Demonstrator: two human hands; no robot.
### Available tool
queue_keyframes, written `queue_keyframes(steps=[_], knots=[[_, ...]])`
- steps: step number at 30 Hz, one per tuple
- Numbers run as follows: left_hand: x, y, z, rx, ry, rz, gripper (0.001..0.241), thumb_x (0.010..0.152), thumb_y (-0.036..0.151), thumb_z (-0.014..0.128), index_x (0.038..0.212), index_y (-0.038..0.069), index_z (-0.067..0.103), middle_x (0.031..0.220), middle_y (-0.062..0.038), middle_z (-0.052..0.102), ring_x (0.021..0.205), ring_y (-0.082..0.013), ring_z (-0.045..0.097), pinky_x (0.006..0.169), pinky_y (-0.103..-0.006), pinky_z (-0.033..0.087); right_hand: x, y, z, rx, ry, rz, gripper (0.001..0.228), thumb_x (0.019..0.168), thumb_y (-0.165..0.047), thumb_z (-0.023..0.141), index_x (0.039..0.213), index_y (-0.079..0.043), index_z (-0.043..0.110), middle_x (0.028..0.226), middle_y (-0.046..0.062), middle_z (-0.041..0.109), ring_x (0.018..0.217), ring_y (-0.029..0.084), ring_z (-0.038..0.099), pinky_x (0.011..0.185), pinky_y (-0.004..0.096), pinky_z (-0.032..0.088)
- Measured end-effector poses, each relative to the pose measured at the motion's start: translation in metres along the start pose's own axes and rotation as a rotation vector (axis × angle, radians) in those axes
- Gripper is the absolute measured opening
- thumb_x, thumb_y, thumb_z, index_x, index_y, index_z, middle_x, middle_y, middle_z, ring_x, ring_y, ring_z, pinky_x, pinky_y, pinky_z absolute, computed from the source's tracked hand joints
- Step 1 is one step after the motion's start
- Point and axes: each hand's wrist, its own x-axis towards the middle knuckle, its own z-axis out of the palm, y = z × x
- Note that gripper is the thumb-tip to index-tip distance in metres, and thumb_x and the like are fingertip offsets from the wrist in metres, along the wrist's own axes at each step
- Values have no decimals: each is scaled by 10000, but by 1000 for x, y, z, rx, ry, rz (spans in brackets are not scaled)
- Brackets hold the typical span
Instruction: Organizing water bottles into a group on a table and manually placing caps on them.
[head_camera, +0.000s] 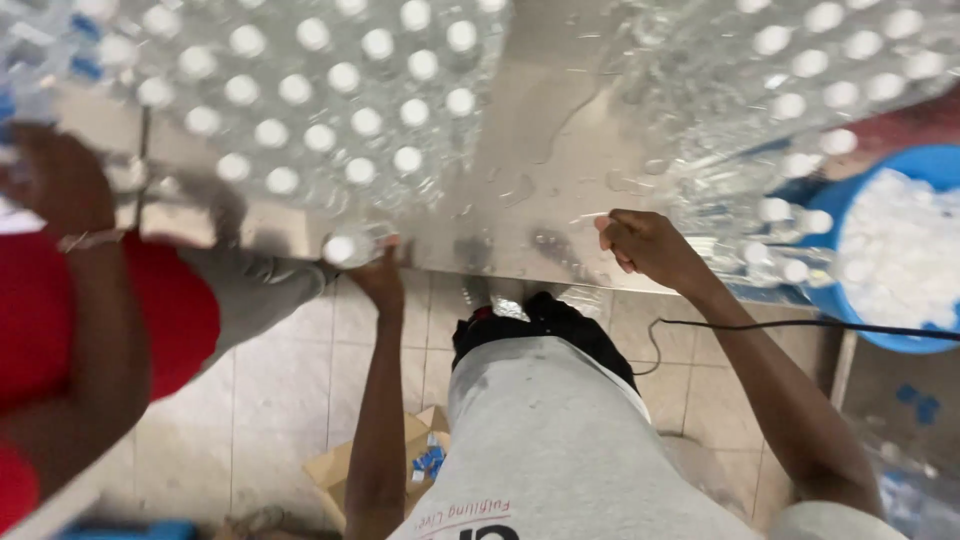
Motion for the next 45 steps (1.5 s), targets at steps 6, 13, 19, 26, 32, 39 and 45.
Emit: queue_keyframes(steps=[6, 13, 19, 26, 32, 39, 45], knots=[[54, 2, 7, -290, 38, -62, 1200, 1102, 539, 971, 1731, 212, 3, 1772, -238, 10, 1675, -504, 38, 1323, -822, 196, -39, 84, -68, -625, 795, -322, 243, 1190, -230, 737, 1001, -77, 721, 717, 108, 614, 678, 327, 660, 640, 435, 541], [59, -9, 1, -263, -4, -6, 1316, 1122, 678, 935, 1798, 335, -141, 1849, -156, -105, 1732, -396, -96, 1436, -709, 93, -65, 89, -110, -878, 782, 30, 406, 1234, -463, 652, 1307, -85, 782, 941, 89, 743, 1021, 323, 688, 960, 520, 507], [25, 23, -21, -272, 19, 191, 1433, 1047, 494, 1060, 1797, 202, -125, 1816, -191, -72, 1724, -477, 14, 1403, -730, 106, -10, 104, -102, -864, 702, -56, 279, 1132, -338, 710, 1249, -85, 716, 665, 102, 695, 826, 380, 741, 1010, 556, 394], [-78, 157, 16, -374, -542, 423, 998, 840, 384, 960, 1617, 59, 423, 1673, -193, 338, 1609, -437, 296, 1322, -616, 243, -13, 20, -51, -674, 554, -318, 317, 925, -400, 842, 1118, -149, 837, 660, 43, 685, 798, 287, 692, 987, 505, 453], [-48, 277, 21, -421, -1154, 319, 1105, 767, 572, 932, 1612, 59, 439, 1592, -232, 468, 1507, -453, 423, 1272, -584, 360, -29, -64, -37, -252, 149, -282, 344, 878, -301, 843, 1167, -115, 819, 780, 131, 724, 845, 270, 686, 979, 485, 493], [-50, 207, 36, -421, -1289, -428, 573, 1014, 432, 771, 1491, 152, 624, 1269, -134, 723, 1067, -248, 761, 858, -441, 693, 50, 15, -24, 16, 242, -148, 402, 1099, -341, 678, 1451, -146, 680, 906, 82, 766, 888, 190, 725, 863, 389, 534], [-36, 222, 14, -333, -1216, -635, 729, 1029, 559, 733, 1546, 70, 577, 1478, -212, 644, 1352, -330, 646, 1048, -518, 594, 63, 52, 8, -71, 118, -82, 381, 1092, -322, 671, 1422, -135, 703, 1032, 143, 798, 971, 269, 746, 871, 437, 555]])
